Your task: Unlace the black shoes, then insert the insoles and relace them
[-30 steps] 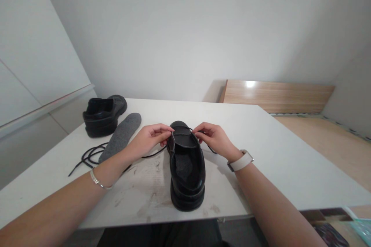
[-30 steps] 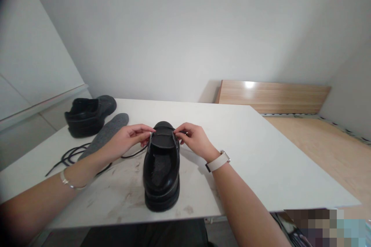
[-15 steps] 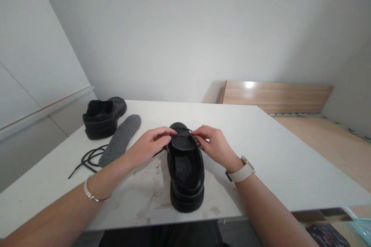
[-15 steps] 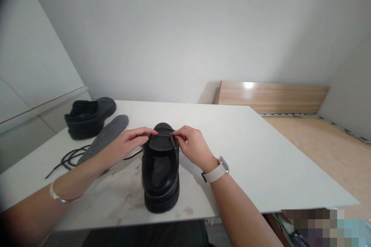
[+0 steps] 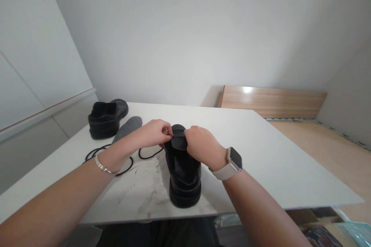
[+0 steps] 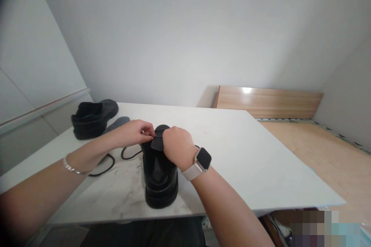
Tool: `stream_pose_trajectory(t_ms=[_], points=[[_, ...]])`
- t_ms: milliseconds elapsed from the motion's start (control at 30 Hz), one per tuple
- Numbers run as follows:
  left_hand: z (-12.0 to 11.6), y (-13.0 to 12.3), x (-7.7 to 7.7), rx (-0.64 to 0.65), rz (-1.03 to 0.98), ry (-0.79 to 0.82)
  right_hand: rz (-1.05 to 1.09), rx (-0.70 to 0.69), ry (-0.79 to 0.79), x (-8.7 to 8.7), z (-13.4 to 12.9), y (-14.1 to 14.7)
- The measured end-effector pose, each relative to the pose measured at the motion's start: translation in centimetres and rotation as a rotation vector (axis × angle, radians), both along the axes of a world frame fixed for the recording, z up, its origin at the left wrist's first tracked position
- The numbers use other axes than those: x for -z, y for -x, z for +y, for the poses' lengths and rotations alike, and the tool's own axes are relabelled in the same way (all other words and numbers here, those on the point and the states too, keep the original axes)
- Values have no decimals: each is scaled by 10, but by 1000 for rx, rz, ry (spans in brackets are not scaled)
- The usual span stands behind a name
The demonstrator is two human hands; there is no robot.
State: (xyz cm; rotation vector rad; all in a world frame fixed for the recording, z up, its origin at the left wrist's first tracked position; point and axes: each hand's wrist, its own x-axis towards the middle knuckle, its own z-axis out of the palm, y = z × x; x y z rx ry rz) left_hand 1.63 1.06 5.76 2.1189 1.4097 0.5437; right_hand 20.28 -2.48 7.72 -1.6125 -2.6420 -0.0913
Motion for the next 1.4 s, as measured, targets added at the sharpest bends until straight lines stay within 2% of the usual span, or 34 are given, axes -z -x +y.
stream_pose_trajectory(t_ms=[133,233,300,367,433,567,667,767,867,967,1033,1100,1133,1267,1400], points=[[1,-2,-4,33,118,-85,0,34,-54,0,2,13],[-5,-4,-7,30,157,-224,9,28,-103,-1,2,14],[-11,-7,-11,10,111,-325,132,-3,-157,0,2,13],[-19,-10,-17,-13,-8,-376,408,-36,-192,1,1,10],[-26,-12,-23,-28,-168,-368,777,-67,-153,3,2,9],[-33,-13,-28,5,-425,-316,1401,-127,93,9,4,8],[-34,-11,-25,34,-590,-271,1627,-143,285,11,5,8],[-35,-9,-24,70,-671,-220,1692,-145,472,12,4,6],[-34,-6,-24,138,-638,-181,1713,-137,537,12,1,5],[-20,1,-17,162,-571,-185,1713,-141,445,13,-2,5],[-3,7,-5,76,-425,-219,1689,-148,359,13,-4,6],[15,15,12,-68,-137,-243,1651,-155,283,13,-7,6],[23,18,21,-96,-53,-223,1632,-159,253,12,-8,6],[36,26,50,-44,132,-126,1593,-166,212,12,-13,6],[36,25,58,24,265,-97,1580,-175,195,13,-15,5]])
